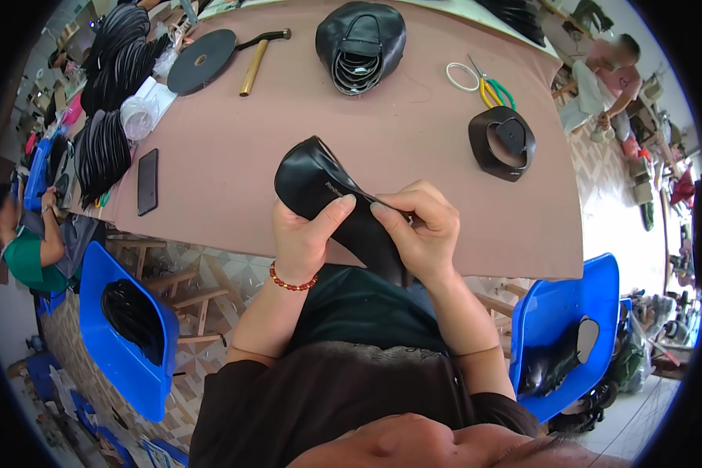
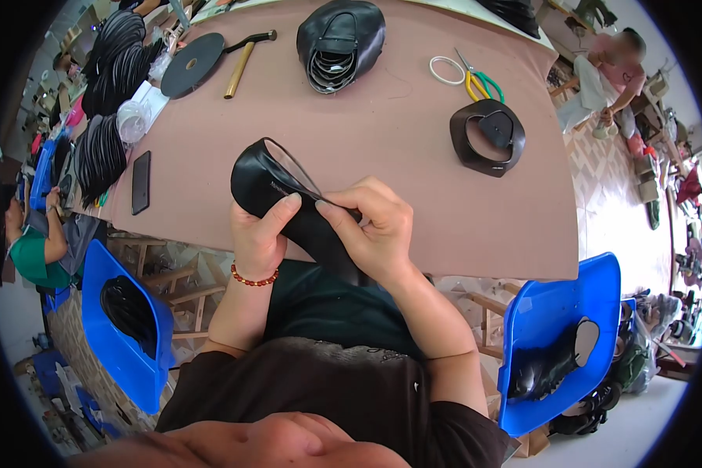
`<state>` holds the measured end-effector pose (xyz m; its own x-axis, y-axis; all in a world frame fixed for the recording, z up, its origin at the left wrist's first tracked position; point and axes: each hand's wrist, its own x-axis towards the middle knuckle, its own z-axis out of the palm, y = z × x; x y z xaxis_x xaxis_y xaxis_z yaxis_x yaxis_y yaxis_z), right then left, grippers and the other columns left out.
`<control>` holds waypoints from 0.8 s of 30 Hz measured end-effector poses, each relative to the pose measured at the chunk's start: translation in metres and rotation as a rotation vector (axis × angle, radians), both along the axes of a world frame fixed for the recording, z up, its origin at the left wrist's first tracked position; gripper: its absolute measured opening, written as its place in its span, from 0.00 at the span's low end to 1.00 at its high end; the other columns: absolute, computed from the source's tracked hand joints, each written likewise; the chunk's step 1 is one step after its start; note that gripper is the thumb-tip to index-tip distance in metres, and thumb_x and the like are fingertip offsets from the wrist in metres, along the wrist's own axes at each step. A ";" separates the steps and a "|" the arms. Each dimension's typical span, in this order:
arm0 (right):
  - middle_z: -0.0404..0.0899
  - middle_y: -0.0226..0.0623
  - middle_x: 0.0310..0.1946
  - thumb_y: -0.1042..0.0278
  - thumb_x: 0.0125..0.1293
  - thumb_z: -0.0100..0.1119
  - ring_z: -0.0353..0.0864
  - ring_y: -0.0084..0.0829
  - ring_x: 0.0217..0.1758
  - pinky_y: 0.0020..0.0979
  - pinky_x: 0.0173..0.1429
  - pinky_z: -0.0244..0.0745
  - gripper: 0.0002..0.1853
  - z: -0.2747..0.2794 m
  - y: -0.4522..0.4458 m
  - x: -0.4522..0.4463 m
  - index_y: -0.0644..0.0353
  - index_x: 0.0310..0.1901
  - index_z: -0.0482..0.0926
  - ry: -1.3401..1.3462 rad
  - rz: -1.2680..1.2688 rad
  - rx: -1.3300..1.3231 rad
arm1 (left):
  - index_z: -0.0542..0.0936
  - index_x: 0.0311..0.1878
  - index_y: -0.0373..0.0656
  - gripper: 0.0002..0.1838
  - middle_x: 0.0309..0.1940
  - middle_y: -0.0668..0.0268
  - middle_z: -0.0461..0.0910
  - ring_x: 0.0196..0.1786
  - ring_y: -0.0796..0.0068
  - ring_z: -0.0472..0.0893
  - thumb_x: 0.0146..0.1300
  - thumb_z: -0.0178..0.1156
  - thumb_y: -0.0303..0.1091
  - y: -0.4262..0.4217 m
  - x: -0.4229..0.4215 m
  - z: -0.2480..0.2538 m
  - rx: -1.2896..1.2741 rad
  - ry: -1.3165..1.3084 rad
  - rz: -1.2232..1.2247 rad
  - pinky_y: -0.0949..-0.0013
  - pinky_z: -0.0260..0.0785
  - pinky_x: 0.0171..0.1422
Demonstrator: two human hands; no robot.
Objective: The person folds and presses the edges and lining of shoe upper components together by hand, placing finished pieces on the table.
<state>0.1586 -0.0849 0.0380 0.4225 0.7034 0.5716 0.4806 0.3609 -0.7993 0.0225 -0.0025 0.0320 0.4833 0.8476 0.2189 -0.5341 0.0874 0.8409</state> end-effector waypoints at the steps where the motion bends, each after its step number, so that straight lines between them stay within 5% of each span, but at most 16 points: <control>1: 0.78 0.34 0.24 0.78 0.53 0.70 0.76 0.24 0.25 0.25 0.28 0.70 0.05 0.001 -0.001 -0.002 0.63 0.32 0.84 -0.009 -0.038 0.034 | 0.78 0.43 0.38 0.10 0.36 0.69 0.81 0.38 0.82 0.79 0.59 0.61 0.16 0.000 0.000 0.002 0.005 0.005 -0.007 0.75 0.73 0.45; 10: 0.73 0.32 0.31 0.81 0.42 0.64 0.75 0.27 0.24 0.27 0.25 0.72 0.20 0.001 -0.001 -0.001 0.64 0.42 0.84 -0.693 -0.097 0.198 | 0.76 0.48 0.39 0.14 0.40 0.68 0.80 0.41 0.80 0.79 0.60 0.60 0.16 0.005 -0.007 -0.001 -0.120 0.022 -0.071 0.74 0.73 0.48; 16: 0.72 0.35 0.33 0.78 0.49 0.61 0.76 0.29 0.26 0.27 0.27 0.74 0.16 0.012 -0.002 0.003 0.70 0.43 0.81 -0.831 -0.007 0.197 | 0.75 0.50 0.39 0.14 0.41 0.67 0.81 0.44 0.78 0.81 0.62 0.61 0.19 0.006 -0.011 0.000 -0.181 -0.050 -0.174 0.71 0.75 0.51; 24: 0.73 0.36 0.34 0.77 0.52 0.63 0.77 0.30 0.28 0.29 0.30 0.75 0.15 0.012 -0.005 -0.004 0.69 0.43 0.80 -0.841 0.088 0.103 | 0.77 0.44 0.39 0.11 0.36 0.67 0.81 0.36 0.78 0.81 0.59 0.65 0.21 0.003 -0.005 0.003 -0.194 0.064 -0.134 0.74 0.74 0.41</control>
